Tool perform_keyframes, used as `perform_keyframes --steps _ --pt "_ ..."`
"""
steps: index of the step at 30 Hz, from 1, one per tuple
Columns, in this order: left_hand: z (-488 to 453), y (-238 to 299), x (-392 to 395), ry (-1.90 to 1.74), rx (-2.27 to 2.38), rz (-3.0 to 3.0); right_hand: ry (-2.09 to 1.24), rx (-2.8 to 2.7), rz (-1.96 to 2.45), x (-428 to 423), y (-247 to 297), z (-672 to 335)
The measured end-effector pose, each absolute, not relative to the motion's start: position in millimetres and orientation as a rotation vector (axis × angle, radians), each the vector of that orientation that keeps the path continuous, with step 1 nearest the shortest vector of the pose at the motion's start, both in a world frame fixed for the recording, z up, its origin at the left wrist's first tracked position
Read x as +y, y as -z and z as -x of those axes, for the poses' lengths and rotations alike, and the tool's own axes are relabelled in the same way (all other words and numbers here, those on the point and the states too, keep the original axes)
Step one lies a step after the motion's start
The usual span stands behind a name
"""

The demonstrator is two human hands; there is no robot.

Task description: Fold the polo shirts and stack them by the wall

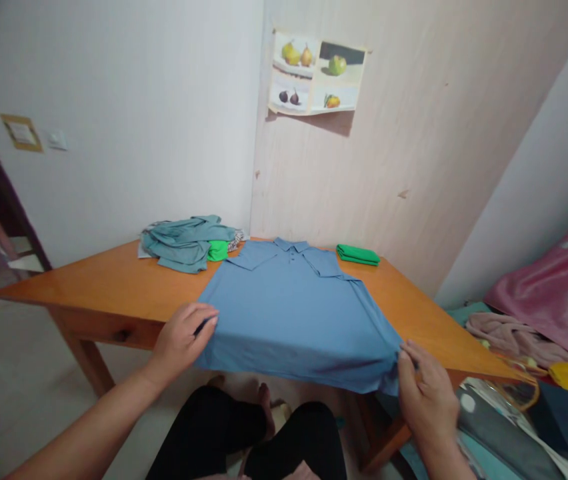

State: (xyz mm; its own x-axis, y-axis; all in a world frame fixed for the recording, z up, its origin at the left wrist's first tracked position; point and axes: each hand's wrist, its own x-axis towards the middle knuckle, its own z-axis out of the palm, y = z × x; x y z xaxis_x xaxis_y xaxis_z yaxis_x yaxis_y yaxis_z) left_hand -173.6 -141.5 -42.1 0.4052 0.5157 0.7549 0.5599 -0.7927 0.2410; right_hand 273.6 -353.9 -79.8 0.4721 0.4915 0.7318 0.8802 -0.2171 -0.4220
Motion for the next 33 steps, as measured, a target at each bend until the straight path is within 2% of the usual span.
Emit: perform_keyframes --steps 4,10,15,18,24,33 --pt "188 67 -160 1.661 -1.185 2.384 0.479 -0.778 1.949 -375 97 -275" --pt "196 111 -161 2.088 -1.778 2.230 -0.033 -0.460 1.693 -379 128 -284" --pt "191 110 -162 2.396 -2.151 2.586 -0.404 -0.429 1.555 -375 130 -280" --pt "190 102 -168 2.351 -2.193 2.839 -0.518 -0.500 1.574 -374 126 -274" --pt "203 104 -176 1.882 -2.385 3.221 -0.776 -0.475 1.413 -382 129 -269" --pt "229 87 -188 1.839 -2.426 3.301 -0.813 -0.449 1.280 -409 117 -278"
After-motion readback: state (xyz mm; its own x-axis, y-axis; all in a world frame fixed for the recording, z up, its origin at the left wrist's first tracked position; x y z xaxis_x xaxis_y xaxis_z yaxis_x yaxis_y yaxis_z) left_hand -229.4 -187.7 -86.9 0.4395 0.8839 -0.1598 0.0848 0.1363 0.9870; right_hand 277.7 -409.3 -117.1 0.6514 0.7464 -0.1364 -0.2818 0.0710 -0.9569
